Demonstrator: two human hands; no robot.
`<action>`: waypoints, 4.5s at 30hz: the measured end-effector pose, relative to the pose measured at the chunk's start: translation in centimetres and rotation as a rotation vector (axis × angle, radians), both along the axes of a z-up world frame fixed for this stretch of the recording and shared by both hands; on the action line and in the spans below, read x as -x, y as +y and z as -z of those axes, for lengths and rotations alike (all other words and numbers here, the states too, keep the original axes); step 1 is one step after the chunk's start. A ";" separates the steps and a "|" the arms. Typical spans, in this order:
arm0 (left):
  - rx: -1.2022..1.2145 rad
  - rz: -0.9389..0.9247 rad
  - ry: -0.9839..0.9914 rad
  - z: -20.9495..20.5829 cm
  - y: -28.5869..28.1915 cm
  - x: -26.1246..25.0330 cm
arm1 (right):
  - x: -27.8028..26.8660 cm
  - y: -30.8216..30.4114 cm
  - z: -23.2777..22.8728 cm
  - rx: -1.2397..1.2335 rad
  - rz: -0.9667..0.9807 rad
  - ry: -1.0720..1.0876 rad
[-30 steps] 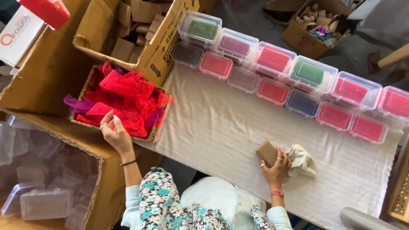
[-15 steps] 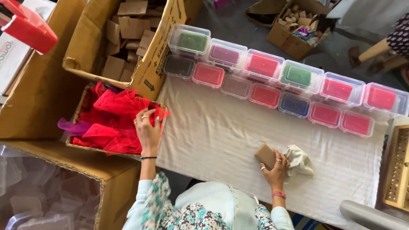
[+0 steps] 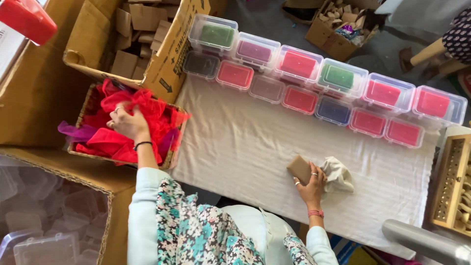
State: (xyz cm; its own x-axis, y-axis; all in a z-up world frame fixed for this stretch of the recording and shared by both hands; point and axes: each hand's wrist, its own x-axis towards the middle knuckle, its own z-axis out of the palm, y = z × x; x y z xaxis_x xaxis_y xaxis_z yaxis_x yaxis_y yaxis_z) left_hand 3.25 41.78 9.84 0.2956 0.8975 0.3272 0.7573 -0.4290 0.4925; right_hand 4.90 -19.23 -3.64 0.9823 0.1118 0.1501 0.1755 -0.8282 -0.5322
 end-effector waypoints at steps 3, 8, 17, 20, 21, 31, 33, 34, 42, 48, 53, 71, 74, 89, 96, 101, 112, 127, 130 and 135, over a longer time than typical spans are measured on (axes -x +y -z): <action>-0.180 0.023 -0.164 2.7 2.4 1.6 | 0.4 -0.4 0.2 0.007 -0.014 -0.011; -0.095 0.031 -0.536 -0.3 -0.5 4.6 | 0.1 -0.6 0.5 -0.012 -0.039 -0.054; 0.131 0.122 -0.877 -1.0 -4.3 5.9 | 0.5 -1.6 0.5 0.007 -0.072 -0.026; -0.216 0.253 -0.464 -0.4 -4.9 3.9 | 0.4 -2.0 0.0 -0.009 -0.105 -0.009; -0.605 0.363 -0.072 1.2 -4.0 3.5 | 0.4 -2.0 -0.2 -0.012 -0.116 0.013; 0.288 0.226 -1.210 -4.2 -9.8 5.5 | 0.0 -1.9 -0.7 0.002 -0.142 -0.019; 0.284 0.302 -1.274 -4.1 -11.8 6.4 | -0.3 -1.9 -0.9 0.029 -0.105 -0.023; 0.286 0.303 -1.276 -5.8 -13.8 6.3 | -0.4 -1.8 -1.0 0.031 -0.103 -0.024; 0.763 0.695 -1.008 -5.1 -28.6 5.7 | -0.4 0.6 -4.8 0.094 -0.094 -0.038; 0.739 1.243 -0.236 -0.1 -38.6 6.0 | 2.0 3.5 -15.0 -0.405 -0.364 -0.181; 0.482 1.639 0.003 -6.7 -39.5 5.4 | 3.7 1.6 -13.8 -0.280 -0.529 -0.167; 0.002 1.301 -0.036 -9.6 -31.4 -2.8 | -5.2 -4.0 -21.6 -0.195 -0.204 -0.109; -0.253 1.269 -0.303 -11.7 -32.2 -2.8 | -3.8 -2.1 -24.6 -0.199 -0.121 -0.357; 1.366 1.210 0.075 4.9 -25.6 2.6 | -5.2 -9.3 -13.7 -0.382 -0.137 0.680; 1.392 0.615 -0.373 16.4 -25.8 -1.9 | -11.9 -5.0 -2.9 -0.734 0.187 0.087; 0.600 0.445 -0.093 16.1 -26.9 -0.7 | -7.6 -5.1 -0.8 -0.589 0.203 0.022; 0.149 1.277 -0.034 13.0 -38.6 1.9 | -0.1 -2.6 -2.8 0.024 -0.162 0.106; 0.026 1.247 0.189 14.2 -39.5 -5.7 | 0.2 -3.1 -3.2 0.022 -0.072 0.097; 0.091 1.194 0.106 14.8 -38.4 -4.5 | 0.2 -4.7 -2.4 0.043 0.032 0.094; 0.267 1.144 0.090 15.1 -38.7 -2.4 | 0.5 -7.0 -1.4 0.083 0.261 0.085</action>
State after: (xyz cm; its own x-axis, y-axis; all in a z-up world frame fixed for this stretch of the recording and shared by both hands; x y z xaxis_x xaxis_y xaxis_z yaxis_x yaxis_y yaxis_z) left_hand 5.62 3.08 -5.24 0.9856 0.1318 0.1059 0.0352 -0.7726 0.6339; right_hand 4.38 -26.20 -2.26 0.9882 -0.1377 0.0670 -0.0913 -0.8807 -0.4647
